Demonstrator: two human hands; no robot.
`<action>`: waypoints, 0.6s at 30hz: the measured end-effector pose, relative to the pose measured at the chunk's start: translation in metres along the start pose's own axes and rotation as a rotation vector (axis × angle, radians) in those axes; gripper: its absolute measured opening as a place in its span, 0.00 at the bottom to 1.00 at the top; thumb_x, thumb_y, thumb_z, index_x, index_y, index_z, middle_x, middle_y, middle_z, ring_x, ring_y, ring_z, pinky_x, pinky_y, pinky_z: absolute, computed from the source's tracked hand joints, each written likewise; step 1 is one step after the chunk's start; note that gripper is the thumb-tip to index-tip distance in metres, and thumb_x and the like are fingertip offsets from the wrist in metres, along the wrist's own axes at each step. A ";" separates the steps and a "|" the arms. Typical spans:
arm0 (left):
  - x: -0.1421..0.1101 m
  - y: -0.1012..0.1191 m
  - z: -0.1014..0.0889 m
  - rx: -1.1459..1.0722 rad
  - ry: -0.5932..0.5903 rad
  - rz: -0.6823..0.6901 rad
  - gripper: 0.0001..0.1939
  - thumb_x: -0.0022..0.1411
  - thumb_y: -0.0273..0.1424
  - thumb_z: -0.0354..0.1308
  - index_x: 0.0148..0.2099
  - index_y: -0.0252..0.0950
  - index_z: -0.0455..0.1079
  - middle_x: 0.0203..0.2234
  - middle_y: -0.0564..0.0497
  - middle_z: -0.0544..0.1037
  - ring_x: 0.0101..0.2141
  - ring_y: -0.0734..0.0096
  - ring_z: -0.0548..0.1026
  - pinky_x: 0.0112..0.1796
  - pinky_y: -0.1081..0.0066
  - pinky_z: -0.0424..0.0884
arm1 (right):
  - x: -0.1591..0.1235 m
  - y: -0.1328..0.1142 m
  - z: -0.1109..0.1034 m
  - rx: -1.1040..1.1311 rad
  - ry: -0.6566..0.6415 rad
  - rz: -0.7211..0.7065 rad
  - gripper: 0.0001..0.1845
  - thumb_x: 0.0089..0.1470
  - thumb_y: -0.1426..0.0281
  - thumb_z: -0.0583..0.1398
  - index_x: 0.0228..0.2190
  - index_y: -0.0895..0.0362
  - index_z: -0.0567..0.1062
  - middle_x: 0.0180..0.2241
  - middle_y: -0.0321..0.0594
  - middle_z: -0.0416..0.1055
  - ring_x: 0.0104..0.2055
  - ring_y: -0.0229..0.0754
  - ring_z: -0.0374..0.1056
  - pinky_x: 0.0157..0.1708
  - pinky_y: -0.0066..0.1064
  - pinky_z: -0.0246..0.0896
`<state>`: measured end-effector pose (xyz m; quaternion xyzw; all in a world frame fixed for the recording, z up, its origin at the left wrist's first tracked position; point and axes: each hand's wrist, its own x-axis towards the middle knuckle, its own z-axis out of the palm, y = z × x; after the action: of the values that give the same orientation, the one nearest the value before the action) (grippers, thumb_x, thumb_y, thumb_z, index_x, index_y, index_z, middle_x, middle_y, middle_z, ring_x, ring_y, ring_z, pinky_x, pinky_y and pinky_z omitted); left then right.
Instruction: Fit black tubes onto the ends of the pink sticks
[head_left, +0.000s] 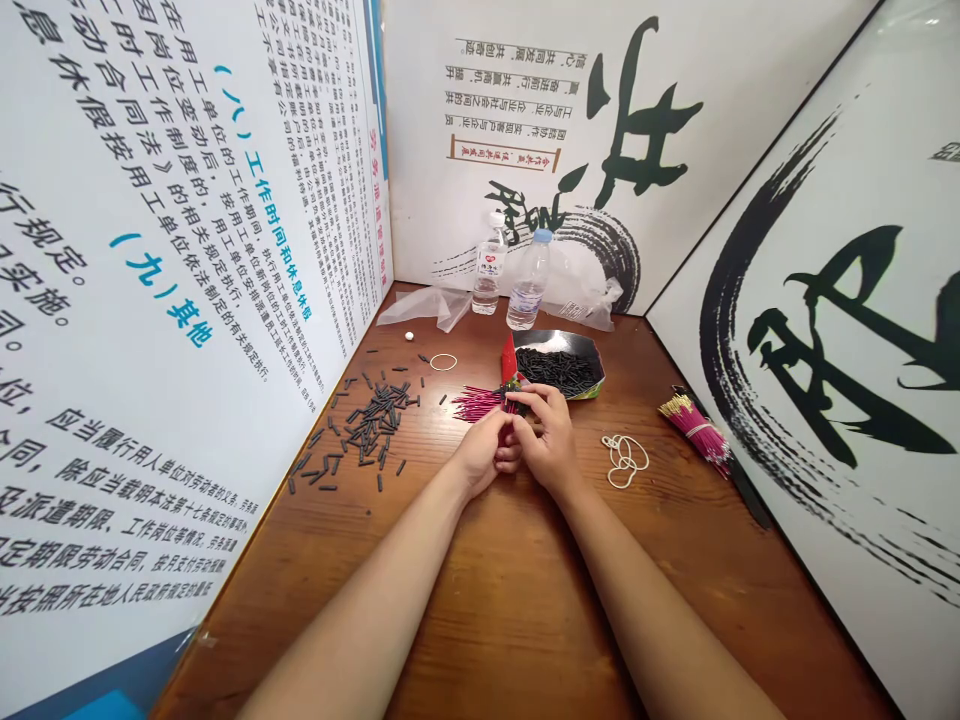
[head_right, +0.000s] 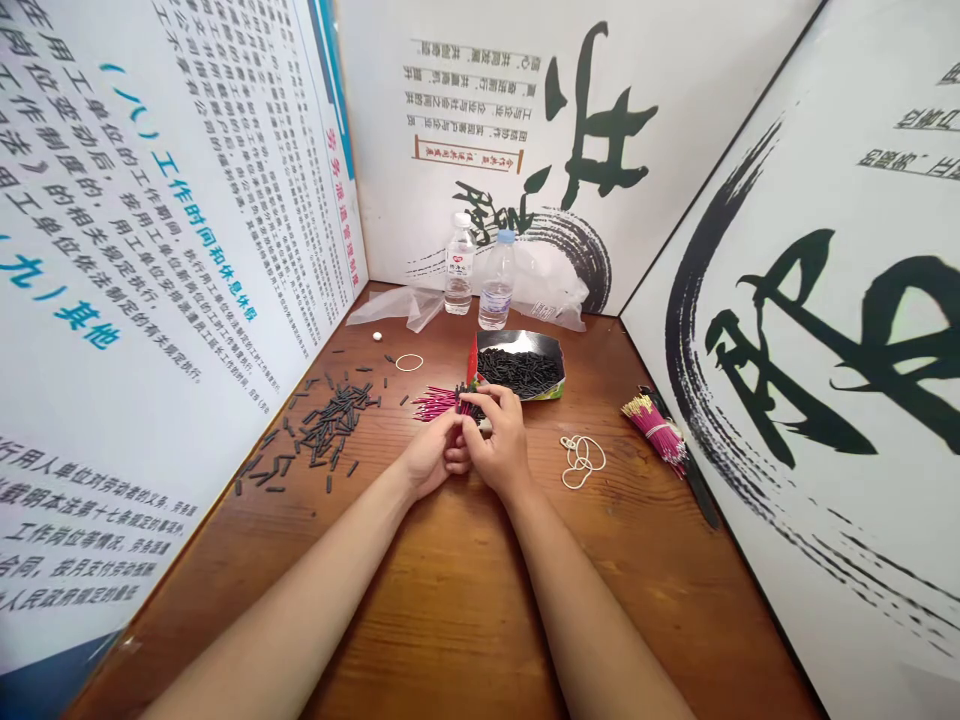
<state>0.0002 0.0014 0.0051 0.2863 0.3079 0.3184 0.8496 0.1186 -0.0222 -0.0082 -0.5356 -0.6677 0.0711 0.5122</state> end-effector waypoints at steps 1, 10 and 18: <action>0.001 0.001 -0.001 -0.010 -0.010 -0.027 0.10 0.56 0.33 0.49 0.26 0.36 0.54 0.16 0.59 0.56 0.12 0.86 0.49 0.14 0.82 0.44 | 0.000 0.000 0.000 0.006 0.001 0.007 0.14 0.54 0.70 0.56 0.42 0.52 0.77 0.45 0.44 0.66 0.50 0.48 0.62 0.54 0.45 0.57; 0.001 0.004 -0.002 -0.031 -0.035 -0.105 0.13 0.59 0.31 0.41 0.23 0.35 0.55 0.14 0.57 0.56 0.12 0.85 0.49 0.14 0.81 0.44 | 0.000 -0.003 0.000 0.049 -0.015 0.053 0.14 0.52 0.71 0.57 0.41 0.53 0.76 0.43 0.43 0.65 0.47 0.47 0.64 0.50 0.44 0.60; 0.000 -0.003 0.000 0.017 -0.032 0.046 0.07 0.60 0.33 0.51 0.35 0.40 0.54 0.16 0.61 0.58 0.11 0.84 0.50 0.15 0.83 0.43 | -0.001 0.005 0.002 0.108 0.007 0.125 0.12 0.50 0.71 0.57 0.39 0.54 0.75 0.41 0.42 0.65 0.42 0.45 0.65 0.44 0.40 0.64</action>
<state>0.0012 0.0000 0.0032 0.3056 0.2904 0.3307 0.8443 0.1198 -0.0199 -0.0129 -0.5479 -0.6264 0.1367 0.5373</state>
